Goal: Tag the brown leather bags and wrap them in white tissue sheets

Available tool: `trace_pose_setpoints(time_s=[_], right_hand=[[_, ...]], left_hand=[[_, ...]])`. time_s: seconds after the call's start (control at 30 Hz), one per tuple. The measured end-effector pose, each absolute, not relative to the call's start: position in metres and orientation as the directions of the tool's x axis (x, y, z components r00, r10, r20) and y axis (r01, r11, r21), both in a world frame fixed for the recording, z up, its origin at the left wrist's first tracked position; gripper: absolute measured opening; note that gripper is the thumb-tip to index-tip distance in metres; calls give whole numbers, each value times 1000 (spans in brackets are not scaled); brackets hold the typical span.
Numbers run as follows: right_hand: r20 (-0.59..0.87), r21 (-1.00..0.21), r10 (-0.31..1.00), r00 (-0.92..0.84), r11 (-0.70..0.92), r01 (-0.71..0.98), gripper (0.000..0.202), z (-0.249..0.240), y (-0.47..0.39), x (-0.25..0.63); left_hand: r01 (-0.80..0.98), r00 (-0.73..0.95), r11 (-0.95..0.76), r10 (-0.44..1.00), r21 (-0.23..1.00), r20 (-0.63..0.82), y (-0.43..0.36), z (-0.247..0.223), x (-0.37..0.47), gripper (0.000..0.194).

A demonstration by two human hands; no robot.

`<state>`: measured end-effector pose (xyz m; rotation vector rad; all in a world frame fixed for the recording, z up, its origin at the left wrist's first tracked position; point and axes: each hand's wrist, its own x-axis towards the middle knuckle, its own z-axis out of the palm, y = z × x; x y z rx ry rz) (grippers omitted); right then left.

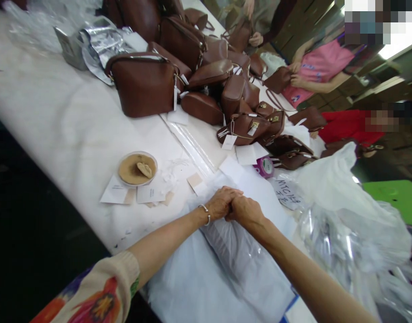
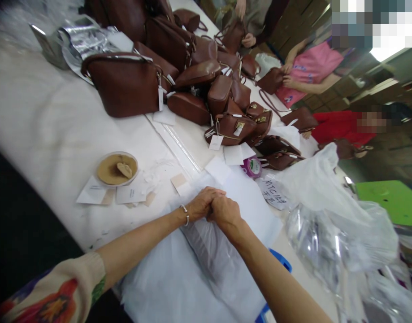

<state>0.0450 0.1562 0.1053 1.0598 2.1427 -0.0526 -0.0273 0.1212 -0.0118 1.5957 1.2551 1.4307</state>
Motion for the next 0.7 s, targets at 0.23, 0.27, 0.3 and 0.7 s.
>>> trace_pose_setpoints(time_s=[0.23,0.27,0.3,0.7], right_hand=[[-701,122,593,-396,646,753,12,127,176,55],[-698,38,575,-426,625,780,12,136,177,61],[-679,-49,573,-459,588,807,16,145,176,68],[-823,-483,274,-497,120,867,25,128,121,111]], left_hand=[[323,0,-341,933,883,360,121,-12,-27,34],[330,9,-357,927,874,375,120,-11,-28,33],[332,14,-372,921,867,390,120,-11,-28,33],[318,2,-397,908,861,418,120,-10,-29,34]])
